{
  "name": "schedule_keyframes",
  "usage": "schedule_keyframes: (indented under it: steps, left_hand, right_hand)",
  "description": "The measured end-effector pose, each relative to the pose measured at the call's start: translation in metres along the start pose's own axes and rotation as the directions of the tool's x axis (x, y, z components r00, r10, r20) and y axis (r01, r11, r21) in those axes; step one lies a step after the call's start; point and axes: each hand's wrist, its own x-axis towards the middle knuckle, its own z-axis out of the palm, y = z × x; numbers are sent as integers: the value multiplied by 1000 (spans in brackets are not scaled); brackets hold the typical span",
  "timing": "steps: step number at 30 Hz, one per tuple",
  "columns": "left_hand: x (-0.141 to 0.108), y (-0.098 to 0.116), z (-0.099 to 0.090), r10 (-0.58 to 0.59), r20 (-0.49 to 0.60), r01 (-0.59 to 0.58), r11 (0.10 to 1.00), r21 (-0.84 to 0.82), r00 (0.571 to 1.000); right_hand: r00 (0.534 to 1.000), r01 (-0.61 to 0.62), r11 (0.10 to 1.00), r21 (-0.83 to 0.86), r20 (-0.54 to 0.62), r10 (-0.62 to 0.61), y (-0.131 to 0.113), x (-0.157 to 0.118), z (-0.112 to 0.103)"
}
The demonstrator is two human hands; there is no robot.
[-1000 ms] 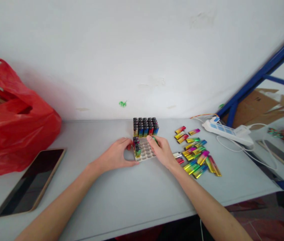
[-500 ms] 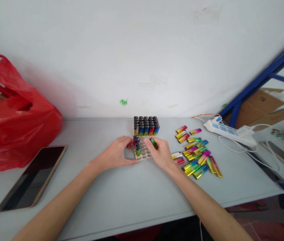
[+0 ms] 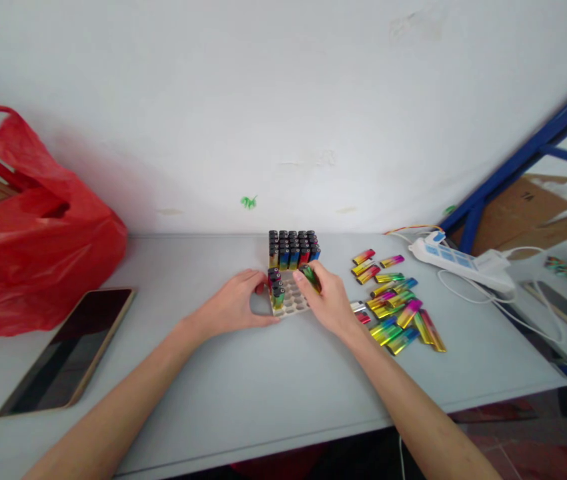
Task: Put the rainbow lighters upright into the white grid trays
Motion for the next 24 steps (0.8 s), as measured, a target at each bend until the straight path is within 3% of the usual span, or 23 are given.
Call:
schedule_keyframes:
  steps: [6, 15, 19, 24]
  left_hand:
    - [0, 1, 0, 4, 9, -4, 1000, 23, 1000]
    - [-1, -2, 1, -1, -1, 1, 1000, 4, 1000]
    - [-1, -3, 2, -7, -5, 7, 1000, 5, 1000]
    - [0, -2, 2, 3, 2, -3, 1000, 12, 1000]
  right_hand:
    - [964, 244, 964, -102, 130, -231, -3, 1, -10]
    - [916, 142, 987, -76, 388, -102, -9, 0, -20]
    - [875, 228, 964, -136, 464, -141, -7, 1, -22]
    - [851, 379, 896, -233, 468, -239, -6, -2, -15]
